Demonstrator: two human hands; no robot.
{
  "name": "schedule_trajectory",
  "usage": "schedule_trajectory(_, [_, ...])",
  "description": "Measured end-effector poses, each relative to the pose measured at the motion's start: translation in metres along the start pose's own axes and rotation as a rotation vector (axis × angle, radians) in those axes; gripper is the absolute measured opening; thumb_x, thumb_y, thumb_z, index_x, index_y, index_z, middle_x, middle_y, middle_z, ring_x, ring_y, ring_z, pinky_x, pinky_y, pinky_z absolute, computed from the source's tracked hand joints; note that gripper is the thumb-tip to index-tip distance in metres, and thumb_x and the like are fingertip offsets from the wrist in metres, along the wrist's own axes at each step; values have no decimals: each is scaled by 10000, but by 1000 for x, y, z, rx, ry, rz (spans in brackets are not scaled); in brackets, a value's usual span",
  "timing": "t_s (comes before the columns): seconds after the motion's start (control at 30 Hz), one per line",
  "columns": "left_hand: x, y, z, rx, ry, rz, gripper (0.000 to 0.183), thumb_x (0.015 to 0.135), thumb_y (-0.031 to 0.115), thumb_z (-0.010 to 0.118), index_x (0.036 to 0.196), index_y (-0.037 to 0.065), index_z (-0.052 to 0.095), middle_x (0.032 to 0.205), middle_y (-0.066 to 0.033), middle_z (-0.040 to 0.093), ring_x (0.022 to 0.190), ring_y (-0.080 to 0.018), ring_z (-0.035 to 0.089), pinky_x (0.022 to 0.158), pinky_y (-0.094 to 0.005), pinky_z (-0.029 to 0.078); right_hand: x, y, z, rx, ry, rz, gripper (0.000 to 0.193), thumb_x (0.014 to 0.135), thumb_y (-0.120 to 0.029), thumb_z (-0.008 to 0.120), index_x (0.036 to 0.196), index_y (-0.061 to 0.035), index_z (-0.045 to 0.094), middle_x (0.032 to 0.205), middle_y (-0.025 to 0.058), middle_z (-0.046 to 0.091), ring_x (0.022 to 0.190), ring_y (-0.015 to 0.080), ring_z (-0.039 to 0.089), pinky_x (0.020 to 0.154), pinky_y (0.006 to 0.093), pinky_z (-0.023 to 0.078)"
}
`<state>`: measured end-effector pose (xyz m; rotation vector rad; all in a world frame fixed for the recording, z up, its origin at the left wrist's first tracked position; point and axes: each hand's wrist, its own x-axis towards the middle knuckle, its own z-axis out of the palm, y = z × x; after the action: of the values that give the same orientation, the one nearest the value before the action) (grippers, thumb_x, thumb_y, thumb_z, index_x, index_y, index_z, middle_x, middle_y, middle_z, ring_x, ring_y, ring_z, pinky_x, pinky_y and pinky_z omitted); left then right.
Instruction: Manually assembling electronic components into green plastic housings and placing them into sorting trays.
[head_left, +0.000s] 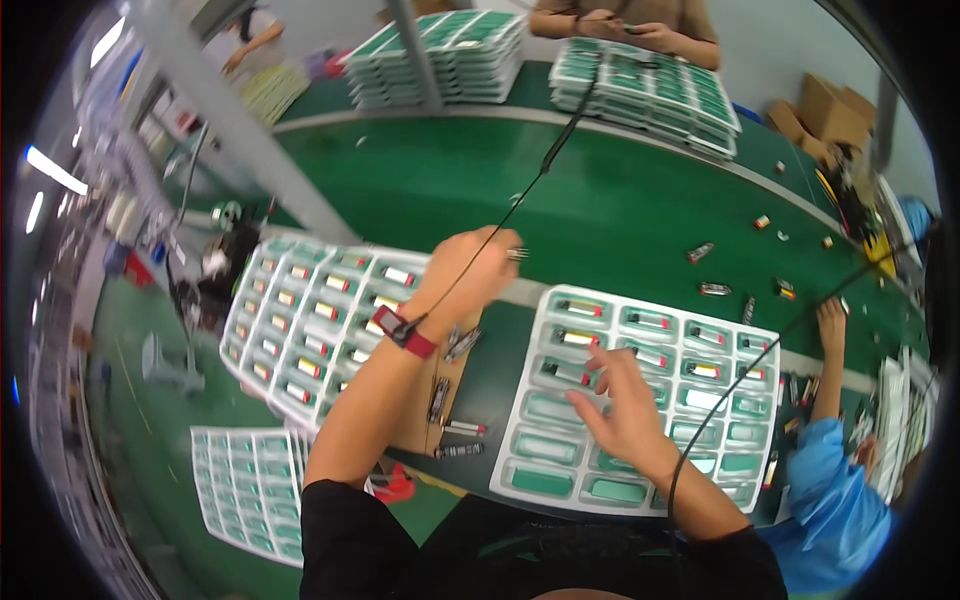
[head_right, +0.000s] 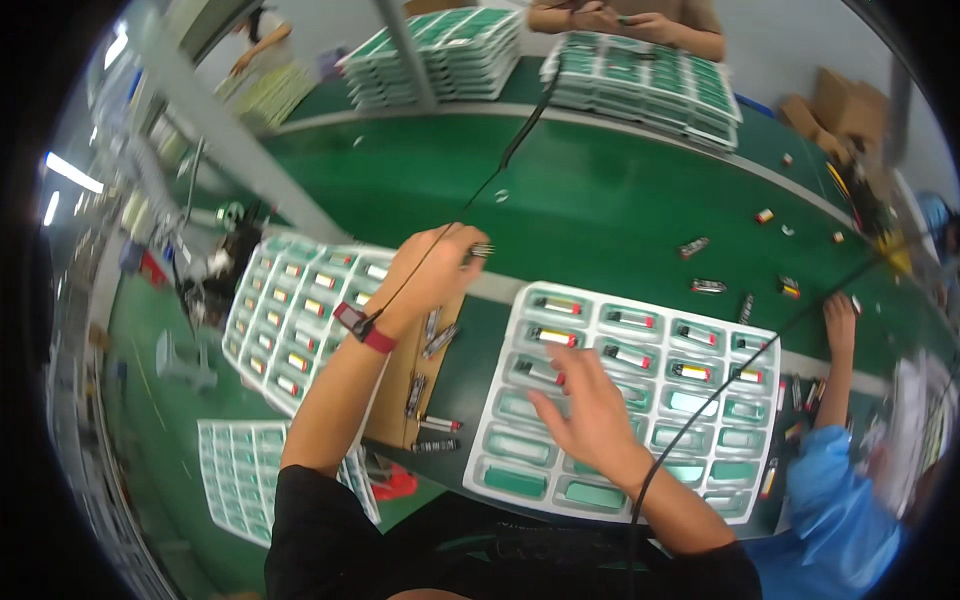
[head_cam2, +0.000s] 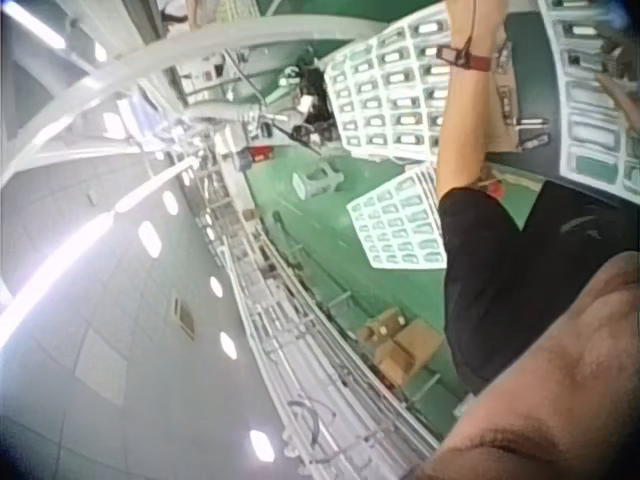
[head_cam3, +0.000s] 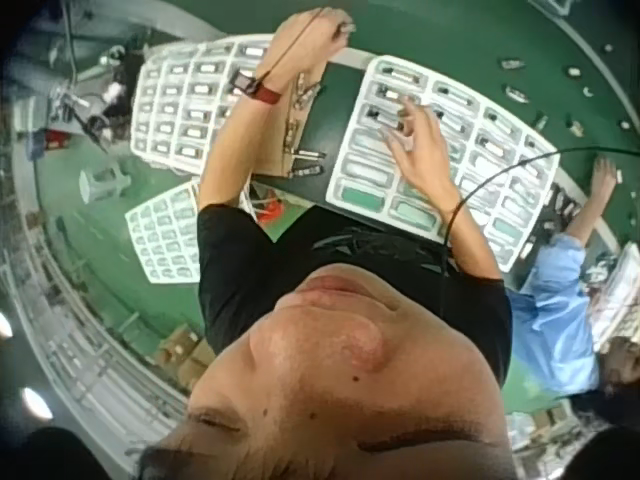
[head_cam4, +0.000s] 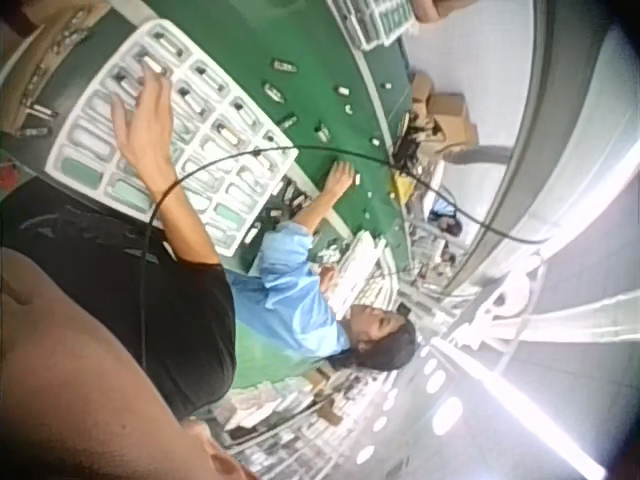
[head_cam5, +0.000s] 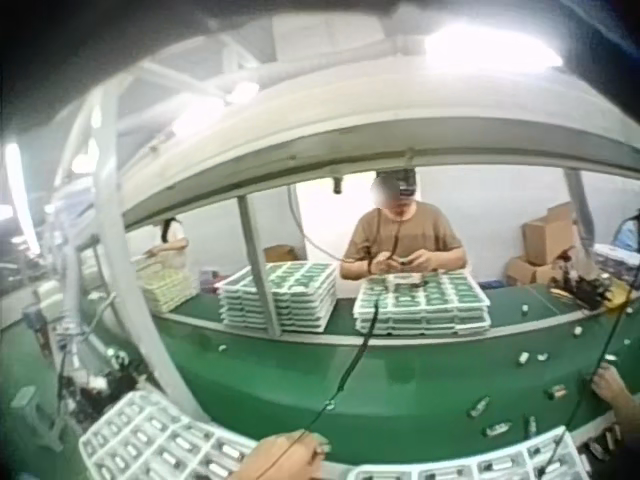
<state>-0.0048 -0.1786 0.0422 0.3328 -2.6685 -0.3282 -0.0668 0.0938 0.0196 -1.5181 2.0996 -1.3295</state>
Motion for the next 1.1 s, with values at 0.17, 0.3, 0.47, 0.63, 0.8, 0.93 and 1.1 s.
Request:
schedule_trajectory(0.17, [-79,100,-42,-765,174,-135,325,773,49,761,1085,48,670,971,-85,692,787,-166,694,692,-273,560,1,-33,3,895,107,228,684,843,-16,685,1434,-14,341,1112,91,530,796,122,558,690,266,501])
schedule_trajectory(0.3, [-123,124,-24,-1300,400,-294,283,818,-36,703,1090,-16,626,1046,-108,668,908,-155,677,803,-273,570,-6,-16,6,892,-40,198,450,865,43,647,1292,11,508,1134,74,501,873,118,562,720,251,509])
schedule_trajectory(0.47, [-138,134,-5,-1653,398,-445,290,836,-45,682,1120,-40,624,1062,-112,672,928,-148,674,801,-261,570,-4,-37,14,871,-49,210,351,852,35,682,1191,5,596,1114,75,573,997,164,603,757,262,509])
schedule_trajectory(0.63, [-138,122,-8,-1201,109,-389,241,836,-62,671,1075,-89,659,1023,-207,679,878,-219,687,766,-301,571,-21,-22,1,424,-42,183,352,749,-4,791,1079,-8,668,894,122,692,779,204,651,700,286,502])
schedule_trajectory(0.8, [-114,114,14,-1180,-195,-439,242,802,-26,712,1044,-46,709,973,-181,707,862,-221,692,747,-292,536,-43,4,-8,567,76,381,393,708,11,820,1066,8,658,874,113,674,757,188,642,681,280,491])
schedule_trajectory(0.93, [-82,101,32,-1254,-311,-425,267,787,-43,709,1054,-42,708,997,-195,704,891,-266,699,777,-321,546,-33,22,-17,722,137,464,394,709,35,796,1068,63,636,884,134,663,746,172,622,683,271,472])
schedule_trajectory(1.1, [-59,94,44,-1327,-409,-431,329,780,-65,715,1106,-32,680,1046,-203,694,944,-287,703,811,-334,562,-47,36,-21,812,208,585,396,816,-128,738,1094,85,553,953,157,604,645,132,616,615,239,492])
